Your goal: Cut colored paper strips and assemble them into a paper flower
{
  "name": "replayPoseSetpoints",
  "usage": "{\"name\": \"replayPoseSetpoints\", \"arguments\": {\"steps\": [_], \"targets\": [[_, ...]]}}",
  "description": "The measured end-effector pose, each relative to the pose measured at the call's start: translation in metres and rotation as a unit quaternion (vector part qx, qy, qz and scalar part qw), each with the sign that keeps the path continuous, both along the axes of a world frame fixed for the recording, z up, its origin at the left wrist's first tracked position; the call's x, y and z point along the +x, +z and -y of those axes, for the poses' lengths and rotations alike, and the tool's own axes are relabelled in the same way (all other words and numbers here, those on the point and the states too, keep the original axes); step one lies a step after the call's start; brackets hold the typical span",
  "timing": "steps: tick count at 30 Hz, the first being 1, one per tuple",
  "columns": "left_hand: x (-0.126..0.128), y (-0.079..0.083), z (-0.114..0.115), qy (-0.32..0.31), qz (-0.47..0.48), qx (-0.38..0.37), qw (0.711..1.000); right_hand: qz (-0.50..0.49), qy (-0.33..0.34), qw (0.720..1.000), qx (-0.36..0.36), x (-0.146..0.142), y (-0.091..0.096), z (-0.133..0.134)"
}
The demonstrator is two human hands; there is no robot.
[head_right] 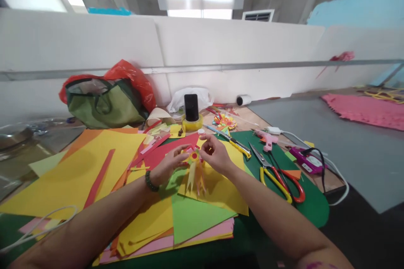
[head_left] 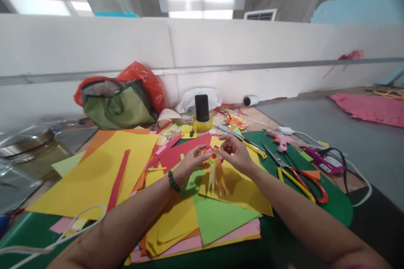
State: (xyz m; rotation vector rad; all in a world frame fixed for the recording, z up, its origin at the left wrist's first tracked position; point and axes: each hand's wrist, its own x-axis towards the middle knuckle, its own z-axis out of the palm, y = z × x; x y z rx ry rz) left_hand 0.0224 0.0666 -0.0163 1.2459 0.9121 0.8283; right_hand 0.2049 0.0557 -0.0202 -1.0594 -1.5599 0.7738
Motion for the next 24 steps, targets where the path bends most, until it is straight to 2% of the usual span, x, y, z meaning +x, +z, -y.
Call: {"name": "replayPoseSetpoints", "arguments": {"steps": [2, 6, 10, 11, 13, 15, 17, 20, 24], "targets": [[0.003, 0.0, 0.003, -0.006, 0.004, -0.019, 1.0, 0.021, -0.004, 0.999, 0.027, -0.005, -0.003, 0.004], [0.005, -0.002, 0.007, 0.017, -0.004, -0.003, 1.0, 0.062, -0.016, 0.995, 0.078, -0.009, -0.006, 0.008], [0.003, 0.002, 0.006, 0.05, 0.008, -0.011, 0.999, 0.013, -0.078, 0.989, 0.124, 0.0, -0.002, 0.006], [0.003, 0.003, 0.005, 0.063, 0.011, -0.019, 0.998, -0.011, -0.086, 0.99, 0.114, 0.002, 0.0, 0.004], [0.002, 0.004, 0.004, 0.078, 0.024, -0.026, 0.996, -0.053, -0.069, 0.995, 0.048, 0.004, 0.001, 0.002], [0.002, 0.003, 0.003, 0.078, 0.047, -0.022, 0.996, -0.066, -0.019, 0.997, -0.044, 0.001, -0.001, 0.001], [0.003, 0.001, 0.004, 0.08, 0.072, -0.016, 0.994, -0.055, 0.029, 0.992, -0.106, -0.007, -0.006, 0.0], [0.005, -0.004, 0.005, 0.082, 0.105, -0.005, 0.991, -0.043, 0.063, 0.99, -0.115, -0.017, -0.015, -0.001], [0.006, -0.009, 0.006, 0.044, 0.147, -0.004, 0.988, -0.072, 0.052, 0.993, -0.076, -0.019, -0.019, -0.004]]}}
